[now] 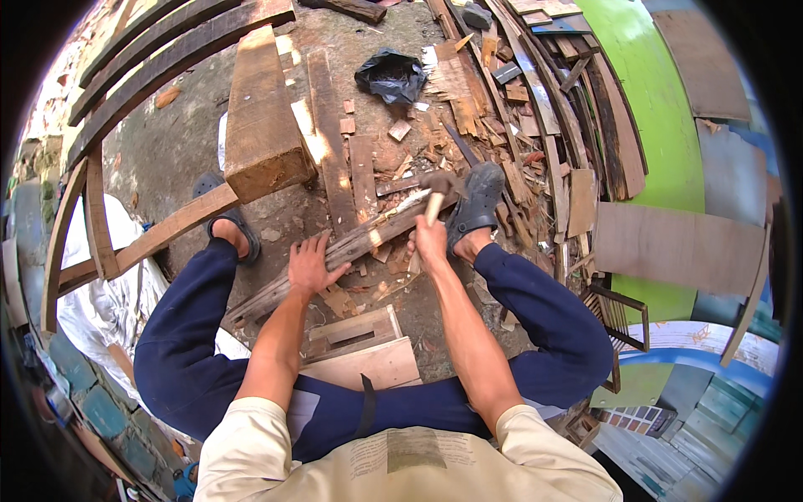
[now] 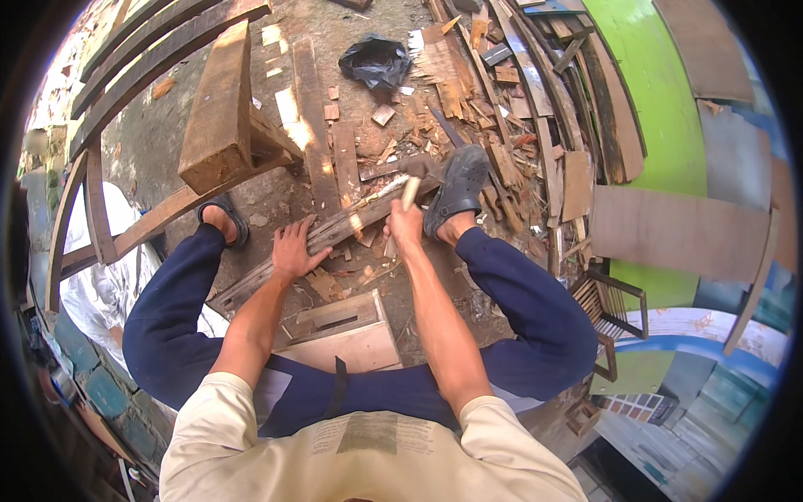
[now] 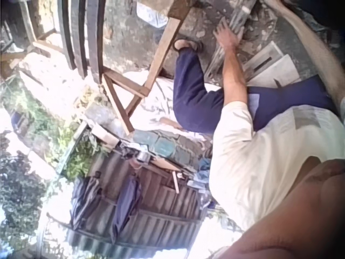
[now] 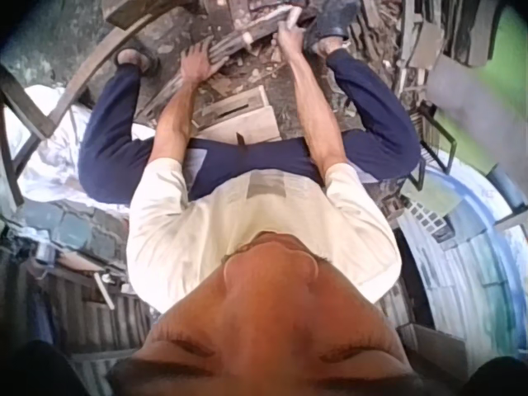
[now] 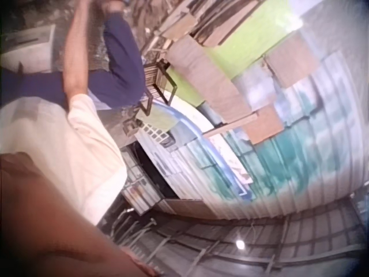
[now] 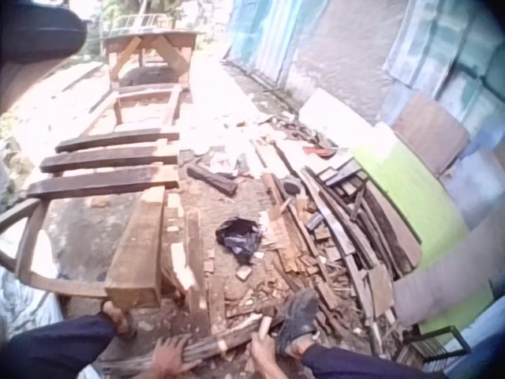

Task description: The person sits on the ground and uses a hammer to repeatedly strike a piece of wood, splitting it into smaller pieces. The person repositions the wood and continues hammering until the wood is broken apart.

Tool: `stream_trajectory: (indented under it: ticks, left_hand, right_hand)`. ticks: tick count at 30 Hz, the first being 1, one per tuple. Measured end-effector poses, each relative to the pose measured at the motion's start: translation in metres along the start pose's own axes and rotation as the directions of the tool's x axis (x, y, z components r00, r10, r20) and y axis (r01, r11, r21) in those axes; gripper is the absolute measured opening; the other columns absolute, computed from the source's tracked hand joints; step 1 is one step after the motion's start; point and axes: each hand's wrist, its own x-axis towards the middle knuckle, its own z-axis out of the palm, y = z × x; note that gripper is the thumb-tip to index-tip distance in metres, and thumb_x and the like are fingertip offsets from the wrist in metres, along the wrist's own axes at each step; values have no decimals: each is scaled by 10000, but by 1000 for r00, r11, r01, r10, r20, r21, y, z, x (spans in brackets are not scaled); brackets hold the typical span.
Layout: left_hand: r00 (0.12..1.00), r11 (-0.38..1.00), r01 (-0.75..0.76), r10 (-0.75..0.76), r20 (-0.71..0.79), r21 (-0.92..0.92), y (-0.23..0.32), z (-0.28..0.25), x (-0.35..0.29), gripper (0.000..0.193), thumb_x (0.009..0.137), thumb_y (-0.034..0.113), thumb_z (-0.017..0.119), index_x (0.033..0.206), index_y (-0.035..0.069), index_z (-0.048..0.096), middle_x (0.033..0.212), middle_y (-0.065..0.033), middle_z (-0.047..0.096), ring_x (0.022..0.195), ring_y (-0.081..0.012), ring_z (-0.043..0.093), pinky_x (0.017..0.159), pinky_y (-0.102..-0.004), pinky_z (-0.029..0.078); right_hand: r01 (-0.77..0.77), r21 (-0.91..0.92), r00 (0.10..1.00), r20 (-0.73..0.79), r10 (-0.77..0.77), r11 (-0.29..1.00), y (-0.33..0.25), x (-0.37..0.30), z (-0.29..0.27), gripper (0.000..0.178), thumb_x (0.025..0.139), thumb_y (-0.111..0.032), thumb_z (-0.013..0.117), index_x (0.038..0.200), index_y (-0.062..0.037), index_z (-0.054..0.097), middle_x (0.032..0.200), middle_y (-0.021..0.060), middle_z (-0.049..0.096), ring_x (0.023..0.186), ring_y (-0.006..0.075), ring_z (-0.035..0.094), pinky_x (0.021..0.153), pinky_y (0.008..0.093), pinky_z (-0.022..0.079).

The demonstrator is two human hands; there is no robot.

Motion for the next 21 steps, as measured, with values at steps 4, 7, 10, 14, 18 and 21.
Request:
stream_trajectory:
  ticks: [4, 7, 10, 14, 18, 21]
  left_hand:
    - [1000, 1000, 9, -9, -8, 13, 1, 0, 4, 972, 838, 774, 529, 1507, 80, 406, 1367, -147, 557, 1270, -300, 520, 1090, -505, 338]
    - [1000, 1000, 4, -4, -3, 17, -1, 4, -4, 976, 834, 776, 532, 1508, 82, 407, 1364, -146, 559, 1263, -301, 524, 1087, -507, 343]
    - [1000, 1000, 6, -6, -29, 8, -6, 10, -4, 978, 825, 776, 544, 1503, 84, 412, 1355, -146, 561, 1259, -301, 525, 1095, -511, 336]
    - [1000, 1000, 3, -3, -22, -16, -4, 8, -5, 964, 822, 745, 577, 1515, 102, 390, 1358, -146, 552, 1271, -305, 511, 1111, -515, 318]
    - [1000, 1000, -13, 13, -28, 7, 1, 7, -2, 981, 823, 736, 587, 1528, 92, 362, 1377, -142, 532, 1296, -302, 486, 1124, -518, 299]
    - [1000, 1000, -7, 8, -20, 12, -1, 3, -1, 999, 827, 739, 580, 1537, 77, 343, 1398, -139, 513, 1320, -295, 464, 1135, -521, 284]
  right_hand:
    - [-277, 59, 954, 133, 267, 959, 11, 12, 4, 201, 969, -229, 608, 977, -38, 544, 669, 39, 523, 493, 145, 500, 421, 324, 422]
    - [-76, 60, 991, 115, 69, 995, -12, -16, -5, 213, 968, -258, 629, 974, -74, 522, 668, 24, 506, 486, 127, 480, 415, 307, 397]
    - [160, 205, 987, -5, -163, 966, -54, -38, -15, 240, 994, -289, 597, 979, -80, 479, 657, 18, 470, 478, 147, 480, 418, 310, 403]
    - [288, 345, 956, -157, -247, 894, -50, -34, -14, 261, 1000, -282, 576, 957, -70, 431, 639, 23, 453, 470, 167, 480, 408, 341, 420]
    - [-178, 152, 983, -25, 184, 972, 26, -25, 30, 198, 992, -218, 566, 959, -57, 456, 622, 17, 453, 465, 150, 472, 392, 308, 407]
    - [-449, 117, 854, 346, 388, 886, 5, -9, 19, 146, 951, -135, 610, 968, -5, 547, 639, 28, 505, 459, 123, 472, 382, 312, 418]
